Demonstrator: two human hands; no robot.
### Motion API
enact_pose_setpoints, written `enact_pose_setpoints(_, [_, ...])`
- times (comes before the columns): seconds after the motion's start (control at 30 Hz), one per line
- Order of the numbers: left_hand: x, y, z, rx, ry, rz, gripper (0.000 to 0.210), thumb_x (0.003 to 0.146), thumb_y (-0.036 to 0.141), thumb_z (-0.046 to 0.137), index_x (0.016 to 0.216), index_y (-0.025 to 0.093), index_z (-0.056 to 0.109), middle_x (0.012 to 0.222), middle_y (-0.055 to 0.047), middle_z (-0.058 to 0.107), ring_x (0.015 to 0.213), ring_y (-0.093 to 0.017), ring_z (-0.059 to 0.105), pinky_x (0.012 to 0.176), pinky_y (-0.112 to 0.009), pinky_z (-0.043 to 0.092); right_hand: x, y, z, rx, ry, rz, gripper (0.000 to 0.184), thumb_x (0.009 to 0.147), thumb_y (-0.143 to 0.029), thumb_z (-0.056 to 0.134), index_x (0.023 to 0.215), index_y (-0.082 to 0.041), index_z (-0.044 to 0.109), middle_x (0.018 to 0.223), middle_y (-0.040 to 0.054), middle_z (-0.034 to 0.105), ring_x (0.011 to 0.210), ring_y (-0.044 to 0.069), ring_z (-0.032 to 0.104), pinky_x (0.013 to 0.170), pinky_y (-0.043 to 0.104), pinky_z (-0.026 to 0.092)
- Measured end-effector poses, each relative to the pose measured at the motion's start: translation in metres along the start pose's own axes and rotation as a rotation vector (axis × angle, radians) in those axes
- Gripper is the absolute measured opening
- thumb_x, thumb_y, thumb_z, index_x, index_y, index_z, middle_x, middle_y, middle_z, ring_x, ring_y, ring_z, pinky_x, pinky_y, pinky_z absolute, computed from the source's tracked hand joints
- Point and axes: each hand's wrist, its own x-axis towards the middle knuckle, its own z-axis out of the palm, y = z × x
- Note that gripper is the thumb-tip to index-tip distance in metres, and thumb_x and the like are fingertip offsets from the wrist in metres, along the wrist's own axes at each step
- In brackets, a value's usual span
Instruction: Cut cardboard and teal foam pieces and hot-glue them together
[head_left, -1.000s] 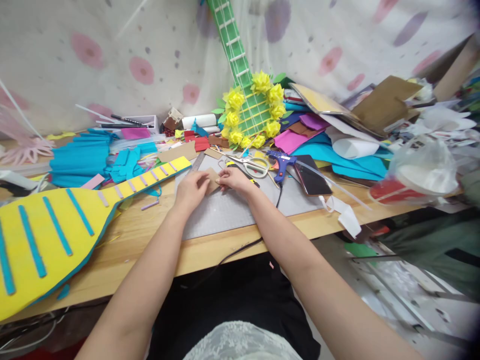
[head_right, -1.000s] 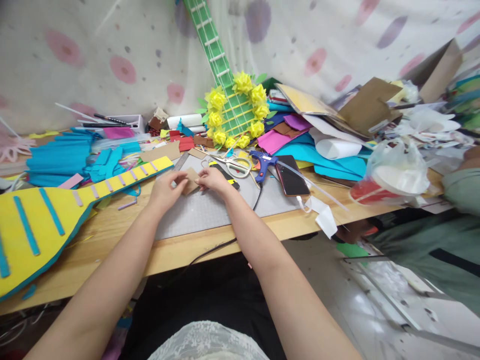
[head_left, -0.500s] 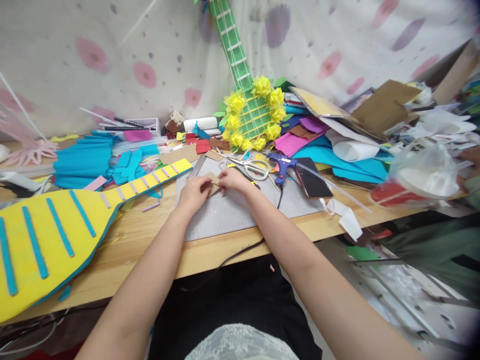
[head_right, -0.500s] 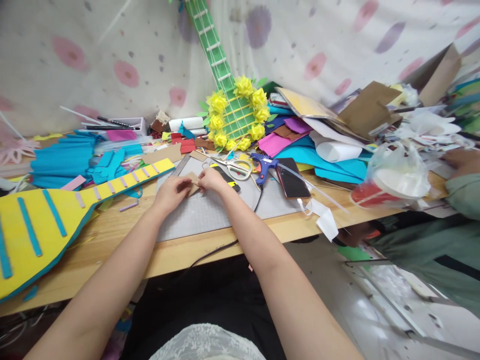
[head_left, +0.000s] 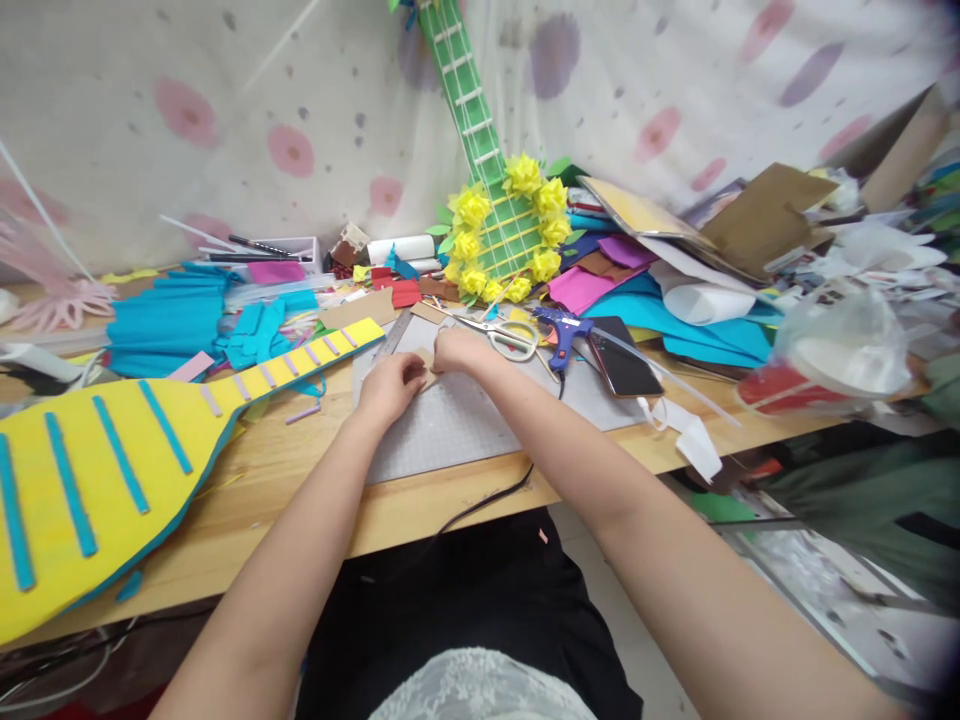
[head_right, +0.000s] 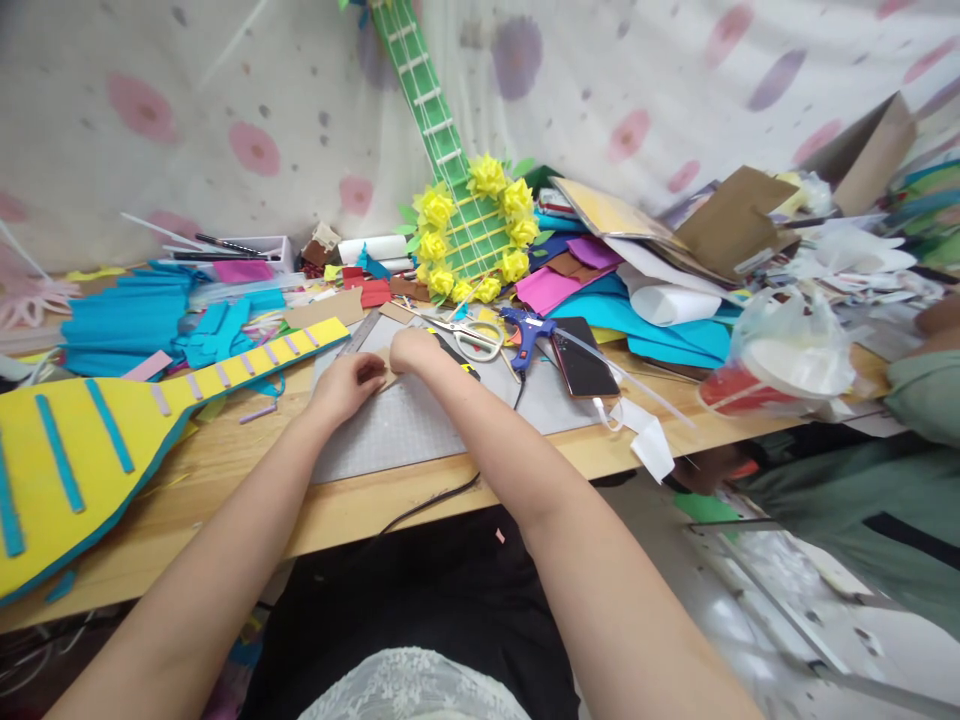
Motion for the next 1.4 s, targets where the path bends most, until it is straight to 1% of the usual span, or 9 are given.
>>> enact_pose_setpoints(0.07, [0.001,0.0,0.0,0.003,-0.011,-0.013,0.02,0.072,0.022,0.063,0.092,0.021,0.065,0.097,-0.007,0.067,0.088,-0.022,0.059,0.078,-0.033,0.045,-0.008,0.003,-0.003,-0.023,0.036,-0.041,0.023,0.056,-0.003,0.068,0.077,-0.012,0.065,0.09,0.0189,0.067,0.098,0.033,0.061,0.083,0.039,0.045])
enact_pose_setpoints(0.17, [0.0,0.002,0.0,0.002,-0.012,-0.021,0.019,0.072,0.022,0.063,0.091,0.02,0.065,0.096,-0.008,0.067,0.087,-0.022,0.06,0.076,-0.033,0.045,-0.028,0.025,-0.011,-0.034,0.203,-0.112,0.034,0.071,-0.009,0.053,0.103,-0.015,0.061,0.099,0.0138,0.068,0.097,0.027,0.062,0.081,0.037,0.045])
enact_pose_setpoints(0.37, [0.0,0.002,0.0,-0.032,-0.007,0.002,0.018,0.072,0.021,0.063,0.09,0.021,0.065,0.096,-0.007,0.068,0.086,-0.021,0.061,0.077,-0.032,0.046,-0.088,0.13,-0.042,-0.058,0.581,0.107,0.041,0.072,-0.008,0.041,0.111,-0.015,0.054,0.098,0.0086,0.069,0.095,0.023,0.059,0.078,0.034,0.044])
enact_pose_setpoints(0.47, [0.0,0.001,0.001,-0.061,-0.018,-0.015,0.019,0.071,0.02,0.063,0.089,0.02,0.064,0.095,-0.007,0.068,0.086,-0.021,0.062,0.076,-0.032,0.047,-0.114,0.174,-0.055,-0.188,0.601,0.24,0.042,0.066,-0.004,0.041,0.103,-0.015,0.056,0.095,0.0083,0.07,0.102,0.026,0.053,0.076,0.034,0.043])
enact_pose_setpoints(0.57, [0.001,0.0,0.001,-0.079,-0.016,-0.03,0.02,0.071,0.021,0.063,0.09,0.019,0.064,0.097,-0.007,0.068,0.086,-0.021,0.062,0.076,-0.032,0.047,-0.128,0.193,-0.061,-0.263,0.526,0.276,0.041,0.063,-0.003,0.042,0.098,-0.017,0.057,0.095,0.0082,0.069,0.103,0.025,0.052,0.073,0.032,0.043])
enact_pose_setpoints(0.7, [0.0,0.0,0.0,-0.079,-0.014,-0.015,0.018,0.07,0.02,0.063,0.088,0.02,0.064,0.095,-0.006,0.068,0.086,-0.02,0.062,0.077,-0.032,0.047,-0.132,0.194,-0.06,-0.278,0.449,0.266,0.038,0.065,-0.001,0.043,0.095,-0.017,0.058,0.097,0.0097,0.069,0.106,0.026,0.05,0.073,0.032,0.041])
enact_pose_setpoints(1.07, [0.001,0.001,-0.001,-0.101,-0.014,-0.027,0.017,0.067,0.019,0.066,0.084,0.022,0.065,0.089,-0.005,0.068,0.084,-0.021,0.062,0.078,-0.033,0.046,-0.124,0.182,-0.066,-0.244,0.512,0.255,0.039,0.065,-0.001,0.042,0.096,-0.02,0.058,0.092,0.0054,0.07,0.099,0.027,0.052,0.073,0.034,0.041])
enact_pose_setpoints(1.2, [0.001,0.001,-0.001,-0.13,-0.012,-0.031,0.018,0.067,0.019,0.066,0.084,0.022,0.065,0.089,-0.005,0.067,0.083,-0.021,0.062,0.079,-0.035,0.046,-0.112,0.151,-0.048,-0.235,0.528,0.144,0.03,0.072,-0.006,0.042,0.092,-0.019,0.06,0.09,0.0078,0.068,0.091,0.024,0.055,0.073,0.032,0.041])
enact_pose_setpoints(1.4, [0.002,0.001,-0.001,-0.18,-0.008,-0.037,0.015,0.066,0.023,0.067,0.081,0.022,0.065,0.089,-0.006,0.067,0.086,-0.022,0.061,0.082,-0.035,0.046,-0.087,0.1,-0.009,-0.229,0.415,-0.115,0.026,0.078,-0.011,0.042,0.091,-0.016,0.063,0.087,0.0107,0.065,0.088,0.022,0.055,0.075,0.029,0.039])
